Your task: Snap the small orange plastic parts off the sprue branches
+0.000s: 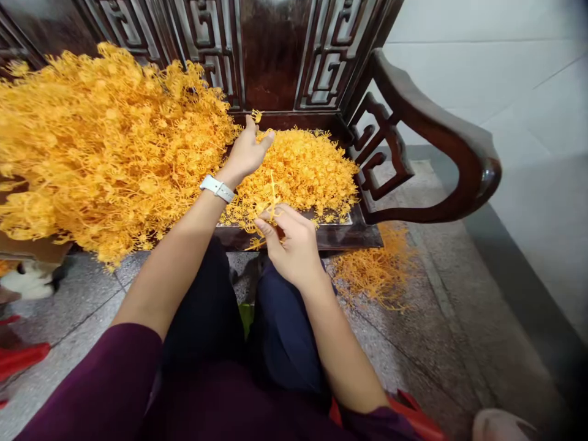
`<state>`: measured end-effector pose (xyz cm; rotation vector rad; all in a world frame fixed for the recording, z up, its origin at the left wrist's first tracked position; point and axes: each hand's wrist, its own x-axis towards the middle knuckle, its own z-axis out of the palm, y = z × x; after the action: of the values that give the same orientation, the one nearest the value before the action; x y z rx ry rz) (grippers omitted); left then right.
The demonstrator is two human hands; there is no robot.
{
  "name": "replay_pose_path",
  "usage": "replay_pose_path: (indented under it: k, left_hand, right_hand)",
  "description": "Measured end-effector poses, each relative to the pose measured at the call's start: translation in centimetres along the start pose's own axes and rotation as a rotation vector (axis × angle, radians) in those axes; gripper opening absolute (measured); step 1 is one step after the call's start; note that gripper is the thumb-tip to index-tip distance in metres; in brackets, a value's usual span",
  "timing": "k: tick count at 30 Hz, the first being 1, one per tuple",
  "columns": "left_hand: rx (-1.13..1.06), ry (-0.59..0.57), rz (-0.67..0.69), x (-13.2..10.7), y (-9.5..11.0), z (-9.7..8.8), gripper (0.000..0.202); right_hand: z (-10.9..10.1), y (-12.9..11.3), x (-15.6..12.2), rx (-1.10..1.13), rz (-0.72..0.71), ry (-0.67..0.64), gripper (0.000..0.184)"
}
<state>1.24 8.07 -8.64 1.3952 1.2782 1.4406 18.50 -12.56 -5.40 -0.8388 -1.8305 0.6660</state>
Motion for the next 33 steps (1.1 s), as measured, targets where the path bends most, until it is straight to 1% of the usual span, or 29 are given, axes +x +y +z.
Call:
replay_pose_path:
  k: [2,5,6,8,9,10,11,12,14,15,16,17,18,21,23,25,27,29,31,33]
  left_hand:
    - [-0.041,-0.006,-0.116,-0.7,1.4,-0.4,0.021]
    - [-0.185,0.045,-0.214,-1.5,3.2,-0.8,0.01]
    - [-0.206,0.072,-0.232,-1.7,3.6,-1.0,0.007]
    - [-0.194,0.132,-0.246,-2.2,4.0,-1.3,0.012]
    - [-0.17,0.15,-0.244,-2.5,4.1,-1.4,0.013]
    - [-0.145,0.136,-0.246,-2.9,4.3,-1.6,0.013]
    - [-0.122,0.077,-0.256,-3.4,4.7,-1.7,0.012]
    - [-0.101,-0.027,-0.276,-4.1,5.2,-1.8,0.014]
    - [-0.068,-0.299,-0.32,-5.5,6.6,-1.9,0.03]
    - [-0.049,-0.412,-0.329,-6.2,7.4,-1.9,0.04]
    - [-0.028,-0.484,-0.321,-6.8,8.2,-1.9,0.05]
    - [-0.013,-0.53,-0.301,-7.3,9.0,-1.8,0.056]
    - [-0.006,-0.559,-0.269,-7.8,9.7,-1.7,0.058]
    - [-0.011,-0.623,-0.16,-8.6,11.0,-1.4,0.05]
    - [-0.01,-0.657,-0.117,-9.0,11.3,-1.4,0.046]
    - [-0.011,-0.69,-0.107,-9.3,11.2,-1.5,0.041]
    - [-0.031,-0.707,-0.106,-9.5,11.0,-2.0,0.037]
    - [-0.096,-0.668,-0.122,-9.8,10.9,-2.8,0.035]
    - [-0.198,-0.605,-0.177,-9.9,10.9,-3.6,0.033]
    - [-0.289,-0.548,-0.225,-9.8,10.8,-4.4,0.031]
  right_hand:
    - [0.3,0.1,0.2,0.024,-0.015,-0.014,0.022]
    - [0.7,0.2,0.4,0.037,-0.009,-0.045,0.024]
    - [0.8,0.2,0.5,0.04,-0.007,-0.054,0.025]
    - [0.8,0.2,0.6,0.049,-0.006,-0.05,0.025]
    - [0.8,0.3,0.6,0.06,-0.006,-0.031,0.024]
    - [0.7,0.4,0.6,0.077,-0.001,-0.002,0.022]
    - [0.5,0.5,0.7,0.1,0.013,0.035,0.019]
    - [0.4,0.7,0.7,0.122,0.038,0.083,0.017]
    - [0.0,1.0,0.8,0.154,0.11,0.202,0.014]
    - [-0.2,1.2,0.9,0.163,0.146,0.261,0.014]
    - [-0.3,1.4,1.0,0.167,0.176,0.316,0.014]
    - [-0.5,1.5,1.0,0.169,0.196,0.363,0.015]
    - [-0.6,1.6,1.1,0.171,0.208,0.396,0.016]
    - [-0.8,1.8,1.1,0.159,0.222,0.427,0.014]
    - [-0.8,1.7,0.9,0.131,0.217,0.406,0.012]
    - [-0.5,1.5,0.8,0.104,0.199,0.37,0.012]
    - [-0.1,1.1,0.8,0.123,0.157,0.333,0.013]
    - [0.5,0.7,0.9,0.205,0.082,0.284,0.015]
    - [1.1,0.2,1.2,0.304,0.01,0.214,0.016]
    - [1.8,-0.5,1.5,0.348,-0.03,0.172,0.017]
